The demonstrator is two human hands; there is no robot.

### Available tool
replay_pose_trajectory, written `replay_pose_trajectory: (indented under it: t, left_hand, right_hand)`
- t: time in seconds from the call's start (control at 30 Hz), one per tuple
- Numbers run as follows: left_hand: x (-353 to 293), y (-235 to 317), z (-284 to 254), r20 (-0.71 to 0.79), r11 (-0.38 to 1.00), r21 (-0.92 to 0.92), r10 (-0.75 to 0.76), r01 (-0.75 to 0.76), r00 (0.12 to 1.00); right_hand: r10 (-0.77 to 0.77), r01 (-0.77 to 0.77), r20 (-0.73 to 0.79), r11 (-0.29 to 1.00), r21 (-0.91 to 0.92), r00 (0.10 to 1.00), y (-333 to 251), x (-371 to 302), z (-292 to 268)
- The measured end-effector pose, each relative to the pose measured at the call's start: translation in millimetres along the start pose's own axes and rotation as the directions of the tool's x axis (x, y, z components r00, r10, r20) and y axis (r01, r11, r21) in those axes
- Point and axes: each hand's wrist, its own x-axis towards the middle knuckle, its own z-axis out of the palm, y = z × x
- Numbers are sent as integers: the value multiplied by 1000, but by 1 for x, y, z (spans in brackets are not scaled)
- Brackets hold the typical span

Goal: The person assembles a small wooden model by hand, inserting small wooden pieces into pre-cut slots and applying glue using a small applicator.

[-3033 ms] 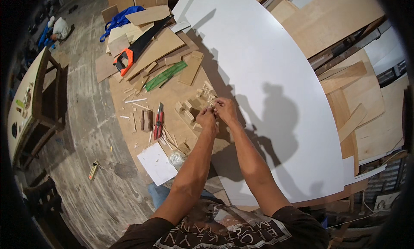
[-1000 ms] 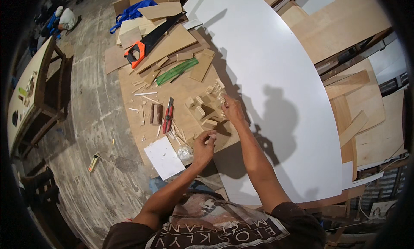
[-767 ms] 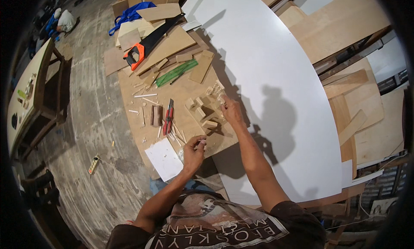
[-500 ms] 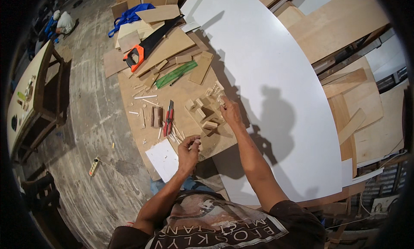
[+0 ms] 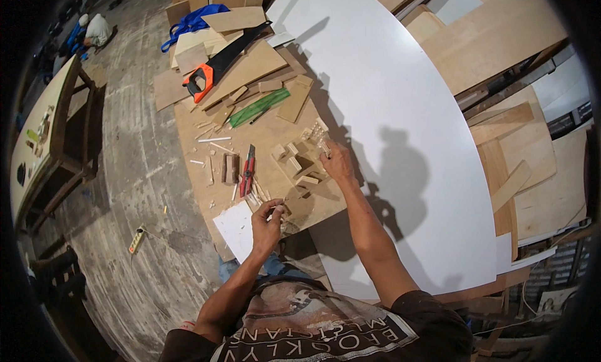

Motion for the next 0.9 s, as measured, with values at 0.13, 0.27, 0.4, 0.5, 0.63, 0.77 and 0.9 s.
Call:
replay_pose_trajectory:
  t: [0.13,0.27,0.4,0.5,0.63,0.77,0.9]
  left_hand:
    - [-2,-8,-14,3,999,21,28,-28,1000]
    - [-7,-12,-30,-63,998,51,47,-44,997]
    - [-10,-22,-62,-127,994,101,59,-47,990]
    - [-12,-21,-84,-218,993,115,12,14,976]
    - [7,-68,-153,-281,922,367,235,-122,930]
    - [31,-71,-202,-395,857,508,139,89,908]
    - [59,-73,-242,-312,797,603,201,30,928]
  right_hand:
    - [-22,20,-51,999,-28,998,-9,-7,-10]
    - [-73,67,-118,996,-53,990,-12,-14,-18]
    - [-158,146,-120,983,-108,980,-14,-16,-16]
    - [-103,96,-174,994,-46,979,-6,-22,-18]
    - [-157,157,-222,987,-21,962,-26,-40,-22]
    - [61,-29,-276,993,118,959,-56,-85,-25]
    - [50,-58,-325,998,-16,945,-83,-143,-17]
